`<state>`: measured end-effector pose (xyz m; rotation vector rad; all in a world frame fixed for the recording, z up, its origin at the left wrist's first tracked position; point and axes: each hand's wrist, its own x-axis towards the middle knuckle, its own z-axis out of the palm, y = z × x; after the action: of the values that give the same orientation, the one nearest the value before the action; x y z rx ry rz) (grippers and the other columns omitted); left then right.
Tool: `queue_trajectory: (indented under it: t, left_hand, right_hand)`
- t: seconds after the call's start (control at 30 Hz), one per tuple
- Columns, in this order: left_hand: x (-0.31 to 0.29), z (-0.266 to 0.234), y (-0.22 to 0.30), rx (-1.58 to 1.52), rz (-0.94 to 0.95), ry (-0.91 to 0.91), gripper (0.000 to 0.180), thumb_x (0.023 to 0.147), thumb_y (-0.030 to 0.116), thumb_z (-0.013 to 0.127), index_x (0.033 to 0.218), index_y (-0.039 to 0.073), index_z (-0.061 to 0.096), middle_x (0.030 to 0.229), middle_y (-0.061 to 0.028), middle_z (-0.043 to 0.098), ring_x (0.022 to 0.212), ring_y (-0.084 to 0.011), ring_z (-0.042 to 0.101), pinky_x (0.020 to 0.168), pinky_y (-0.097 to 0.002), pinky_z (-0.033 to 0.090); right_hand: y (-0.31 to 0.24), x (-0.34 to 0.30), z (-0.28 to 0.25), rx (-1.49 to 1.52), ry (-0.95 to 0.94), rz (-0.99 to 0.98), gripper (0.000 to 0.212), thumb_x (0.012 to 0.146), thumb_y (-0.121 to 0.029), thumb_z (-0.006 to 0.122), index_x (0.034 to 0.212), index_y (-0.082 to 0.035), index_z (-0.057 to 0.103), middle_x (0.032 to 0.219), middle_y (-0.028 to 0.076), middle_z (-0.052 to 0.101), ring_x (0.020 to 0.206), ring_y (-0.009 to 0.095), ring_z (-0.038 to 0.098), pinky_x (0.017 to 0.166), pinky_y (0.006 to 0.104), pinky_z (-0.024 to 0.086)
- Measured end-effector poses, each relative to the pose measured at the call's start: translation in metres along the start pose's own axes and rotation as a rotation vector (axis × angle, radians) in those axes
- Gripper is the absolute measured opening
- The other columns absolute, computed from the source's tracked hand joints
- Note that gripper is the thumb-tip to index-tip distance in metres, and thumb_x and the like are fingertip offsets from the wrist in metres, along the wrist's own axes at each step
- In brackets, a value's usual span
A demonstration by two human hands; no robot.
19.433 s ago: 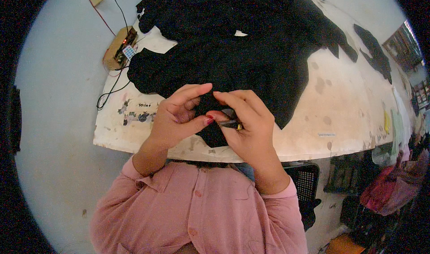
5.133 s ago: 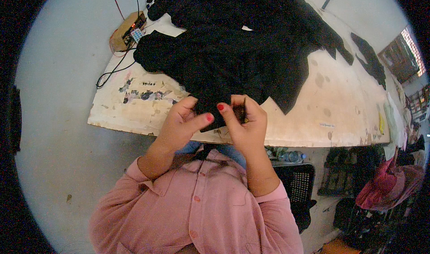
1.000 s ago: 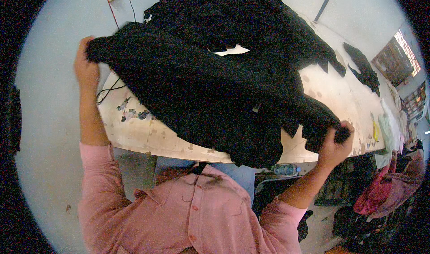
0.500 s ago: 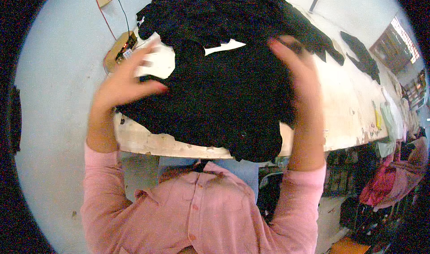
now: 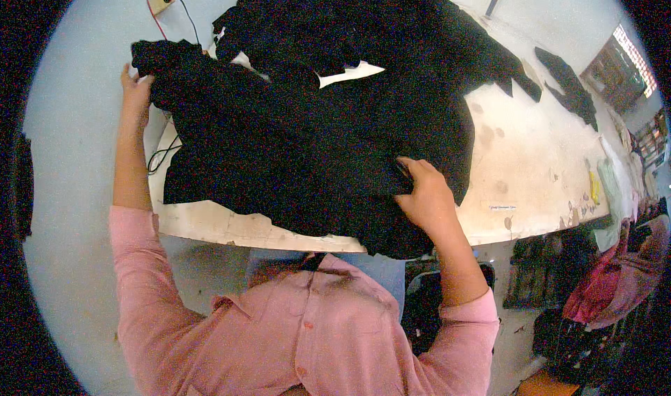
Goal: The person uses small scissors to cut off tags and loose threads from a black garment laid on a table. The person repeatedly lifts, turns, and repositions the garment to access different tag locations, then snips them off.
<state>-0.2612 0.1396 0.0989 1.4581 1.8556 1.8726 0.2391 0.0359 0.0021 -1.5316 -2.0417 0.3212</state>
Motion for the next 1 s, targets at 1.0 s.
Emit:
queue_trajectory:
  t: [1.0]
  left_hand:
    - [-0.029,-0.023,0.179,0.335,0.917,0.083,0.019,0.092,0.013,0.049,0.107,0.005,0.058,0.091,-0.0118,0.063,0.086,-0.0194,0.060,0.080,-0.0305,0.045]
  right_hand:
    - [-0.023,0.104,-0.179,-0.006,1.013,-0.236,0.025,0.088,-0.027,0.059,0.096,-0.005,0.066,0.088,0.013,0.067,0.082,0.023,0.063,0.075,0.0325,0.047]
